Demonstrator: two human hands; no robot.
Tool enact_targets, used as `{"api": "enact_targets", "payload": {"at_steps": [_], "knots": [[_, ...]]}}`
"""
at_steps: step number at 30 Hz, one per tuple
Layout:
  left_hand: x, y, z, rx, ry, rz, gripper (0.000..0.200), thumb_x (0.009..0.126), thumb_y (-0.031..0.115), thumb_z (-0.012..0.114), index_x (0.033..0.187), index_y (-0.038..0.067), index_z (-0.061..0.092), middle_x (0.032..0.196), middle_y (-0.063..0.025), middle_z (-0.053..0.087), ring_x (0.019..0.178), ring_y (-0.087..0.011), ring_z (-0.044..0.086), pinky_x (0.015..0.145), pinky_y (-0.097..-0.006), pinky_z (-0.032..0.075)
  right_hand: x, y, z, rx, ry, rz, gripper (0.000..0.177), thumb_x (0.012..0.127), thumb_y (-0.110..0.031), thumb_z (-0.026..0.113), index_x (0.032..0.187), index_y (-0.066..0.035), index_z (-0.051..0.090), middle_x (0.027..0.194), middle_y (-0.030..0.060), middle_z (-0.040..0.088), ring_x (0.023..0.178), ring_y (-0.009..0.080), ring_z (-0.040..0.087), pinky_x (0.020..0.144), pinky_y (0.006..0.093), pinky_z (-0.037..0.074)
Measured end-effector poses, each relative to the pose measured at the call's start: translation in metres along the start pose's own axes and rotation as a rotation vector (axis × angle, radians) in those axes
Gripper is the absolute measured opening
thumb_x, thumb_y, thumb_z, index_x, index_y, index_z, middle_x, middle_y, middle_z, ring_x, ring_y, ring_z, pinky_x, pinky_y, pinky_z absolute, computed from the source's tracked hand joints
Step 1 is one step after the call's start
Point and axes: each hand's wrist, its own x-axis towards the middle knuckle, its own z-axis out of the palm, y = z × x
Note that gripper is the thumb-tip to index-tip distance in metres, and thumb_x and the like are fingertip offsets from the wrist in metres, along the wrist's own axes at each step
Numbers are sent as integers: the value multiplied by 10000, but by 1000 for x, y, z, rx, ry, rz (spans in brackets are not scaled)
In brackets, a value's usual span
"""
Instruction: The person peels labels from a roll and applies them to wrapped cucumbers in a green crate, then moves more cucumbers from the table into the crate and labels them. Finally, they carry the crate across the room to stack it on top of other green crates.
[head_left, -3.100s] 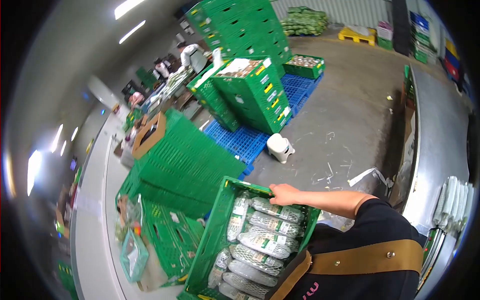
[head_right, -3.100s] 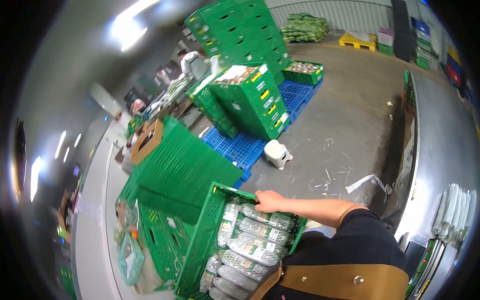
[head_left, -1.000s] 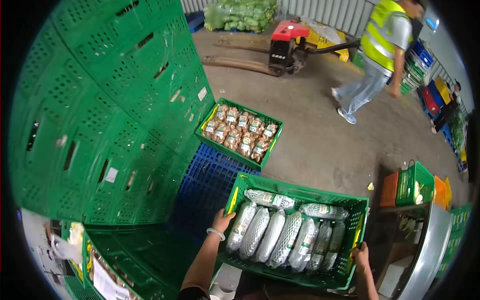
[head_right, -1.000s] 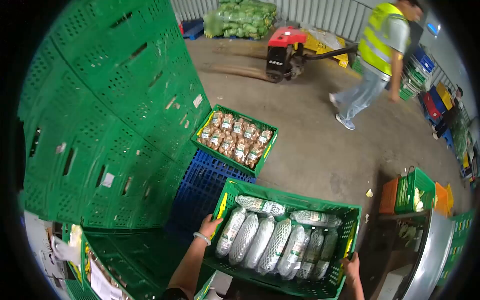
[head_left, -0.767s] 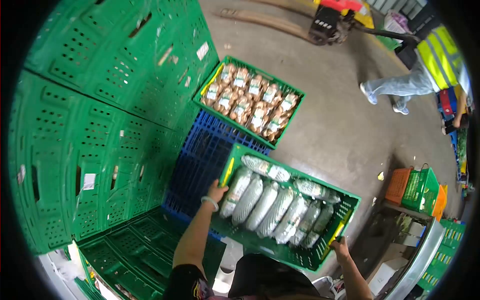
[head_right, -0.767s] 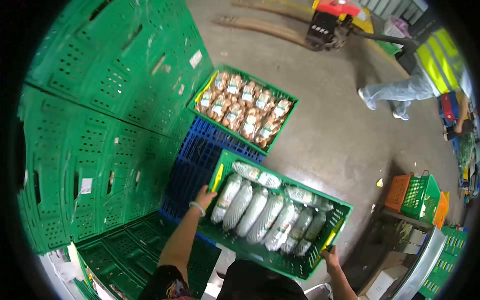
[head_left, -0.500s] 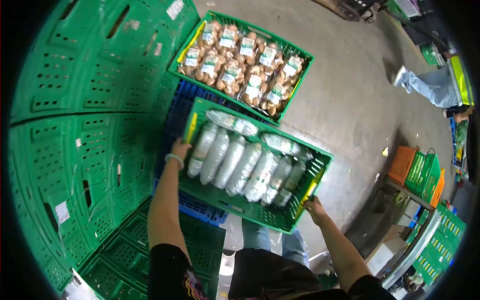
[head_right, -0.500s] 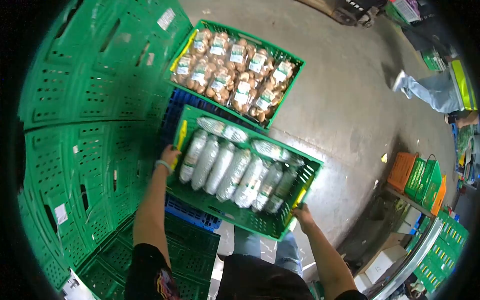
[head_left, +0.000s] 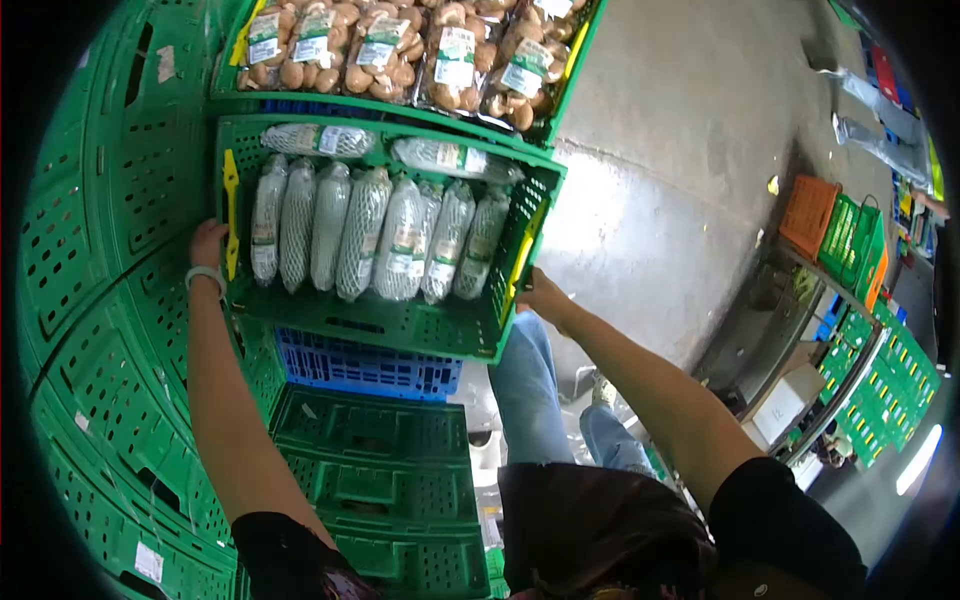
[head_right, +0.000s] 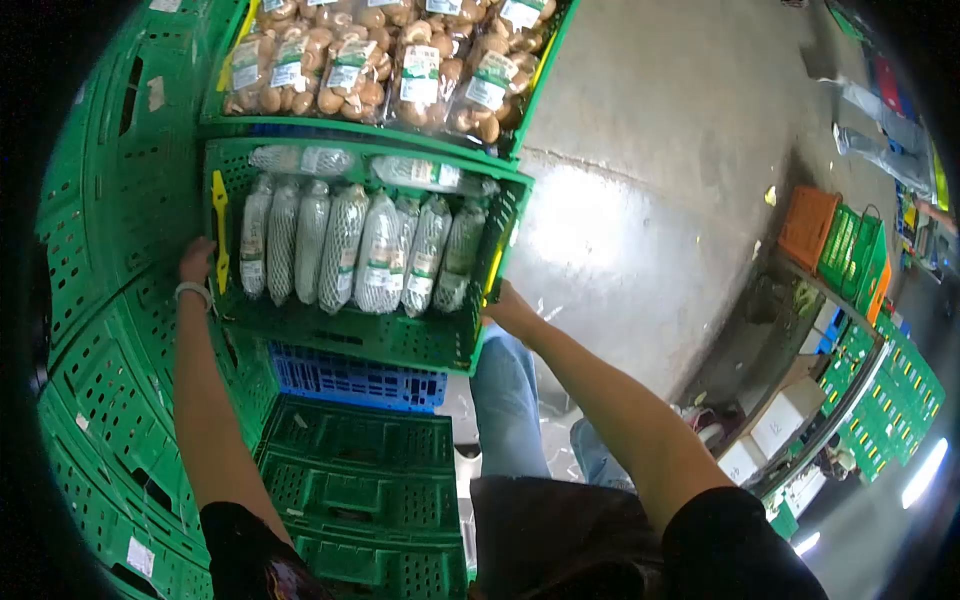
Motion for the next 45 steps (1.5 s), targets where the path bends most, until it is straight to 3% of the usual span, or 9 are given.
{"api": "enact_targets", "payload": {"at_steps": [5,7,10,12,18,24,31,35,45], "knots": [[-125,53,38,-129,116,306,341,876,162,551,1170,-12,535,1039,-178,605,919,-303,583,812,-392,464,11,55,3,-258,-59,-287,800,707,12,656,1425,-29,306,1335,170,458,1216,267,486,888,387,480],[-210,127,43,249,-326,84,198,920,188,477,981,20,563,900,-180,610,842,-350,604,702,-453,459,-28,61,6,-447,27,-372,688,752,-117,650,1389,-109,391,1209,169,556,1053,311,579,847,421,497],[-311,112,111,503,-651,652,101,798,137,535,806,53,591,801,-189,581,727,-370,577,639,-463,455,-49,132,29,-513,60,-533,435,835,-321,580,1236,-165,525,999,150,655,914,331,636,807,459,491],[-394,141,132,99,-775,559,106,776,170,579,756,66,581,750,-172,587,740,-350,596,661,-450,469,-106,127,23,-481,-84,-462,376,849,-302,579,1201,-179,531,1024,130,648,949,330,627,814,453,485],[-552,151,243,81,-901,427,892,792,603,611,1255,-131,401,1231,-353,501,1160,-453,504,982,-436,418,-258,132,-14,-378,-50,-527,327,876,-233,504,1167,-99,572,979,184,656,926,350,632,816,430,475],[-593,252,195,440,-904,695,552,893,435,557,1257,20,536,1247,-257,547,1171,-413,506,968,-435,426,-360,277,-78,-172,343,-602,331,834,-209,535,1129,-77,604,976,194,666,937,356,632,832,445,483],[-632,312,231,691,-754,963,203,841,166,598,981,21,620,990,-232,654,959,-407,613,837,-457,490,-519,545,-91,174,783,-62,342,807,-276,597,1099,-104,644,1030,118,685,966,325,641,846,419,504],[-670,391,289,977,-937,1263,467,903,413,427,1184,75,585,1132,-244,612,1078,-428,559,948,-476,434,-564,678,-41,242,1012,231,295,756,-247,621,1014,-116,678,966,138,689,918,332,649,824,431,519],[-888,595,425,1824,-940,1676,373,863,289,581,1181,97,607,1129,-192,639,1081,-352,591,944,-421,464,-588,694,74,692,1059,183,312,808,-243,562,1076,-117,661,1011,193,667,945,377,633,833,458,506]]}}
